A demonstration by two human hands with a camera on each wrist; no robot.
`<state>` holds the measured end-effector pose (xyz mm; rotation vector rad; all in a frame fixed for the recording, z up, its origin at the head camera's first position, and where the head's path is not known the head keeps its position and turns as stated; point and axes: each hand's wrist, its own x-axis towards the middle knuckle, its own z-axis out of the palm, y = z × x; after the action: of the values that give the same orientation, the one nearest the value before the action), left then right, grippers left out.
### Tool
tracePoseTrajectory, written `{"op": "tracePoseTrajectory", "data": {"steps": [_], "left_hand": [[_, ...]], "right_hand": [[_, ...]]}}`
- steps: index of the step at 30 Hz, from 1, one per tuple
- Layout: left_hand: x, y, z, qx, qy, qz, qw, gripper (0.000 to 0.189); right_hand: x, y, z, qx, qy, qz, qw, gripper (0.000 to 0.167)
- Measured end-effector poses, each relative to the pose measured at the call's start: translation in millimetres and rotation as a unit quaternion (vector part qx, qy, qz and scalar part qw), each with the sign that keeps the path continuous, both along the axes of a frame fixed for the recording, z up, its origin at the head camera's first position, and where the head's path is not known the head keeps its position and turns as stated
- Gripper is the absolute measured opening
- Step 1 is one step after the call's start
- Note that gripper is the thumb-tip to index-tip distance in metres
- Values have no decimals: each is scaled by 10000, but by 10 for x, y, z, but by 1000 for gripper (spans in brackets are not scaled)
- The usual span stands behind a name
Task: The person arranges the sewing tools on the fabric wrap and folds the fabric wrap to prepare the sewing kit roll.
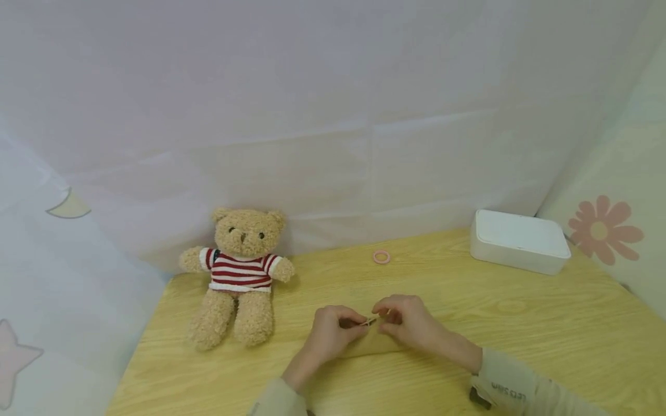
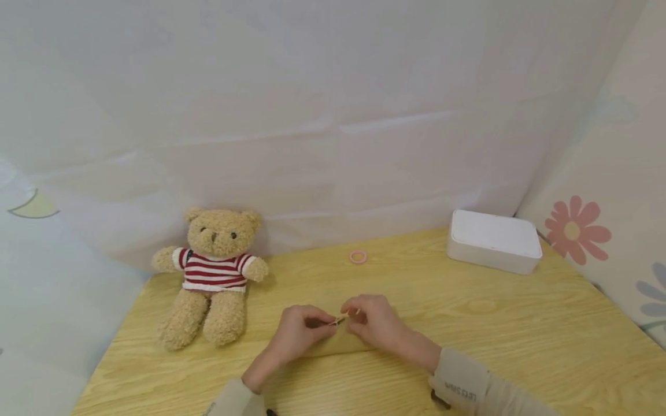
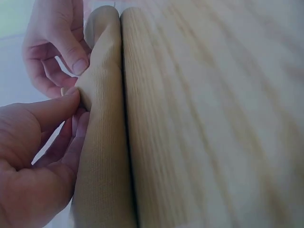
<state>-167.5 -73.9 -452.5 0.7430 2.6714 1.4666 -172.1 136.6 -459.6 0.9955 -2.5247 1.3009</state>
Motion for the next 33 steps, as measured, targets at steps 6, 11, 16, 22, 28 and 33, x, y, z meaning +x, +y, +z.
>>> {"op": "tracePoseTrajectory", "data": {"steps": [6, 11, 16, 22, 28, 33], "left_hand": [[-26, -27, 28, -201, -39, -89, 9998, 12], [-48, -12, 25, -433, -41, -126, 9990, 13], [-55, -8, 36, -655, -40, -207, 9976, 13], [-64, -4, 62, -765, 29, -263, 9967, 12], [-75, -2, 59, -871, 12, -324, 9957, 8], [-71, 20, 98, -1121, 117, -388, 9929, 8]], "right_hand": [[-24, 6, 3, -35, -178, -45, 9998, 25], [-12, 2, 28, 105, -103, 91, 9998, 25], [6, -4, 35, 212, -90, 235, 9995, 23], [-28, -35, 5, 240, 122, 352, 9990, 25], [-70, -27, -25, 196, 279, 602, 9976, 23], [-103, -12, -22, 203, 480, 770, 9957, 19]]}}
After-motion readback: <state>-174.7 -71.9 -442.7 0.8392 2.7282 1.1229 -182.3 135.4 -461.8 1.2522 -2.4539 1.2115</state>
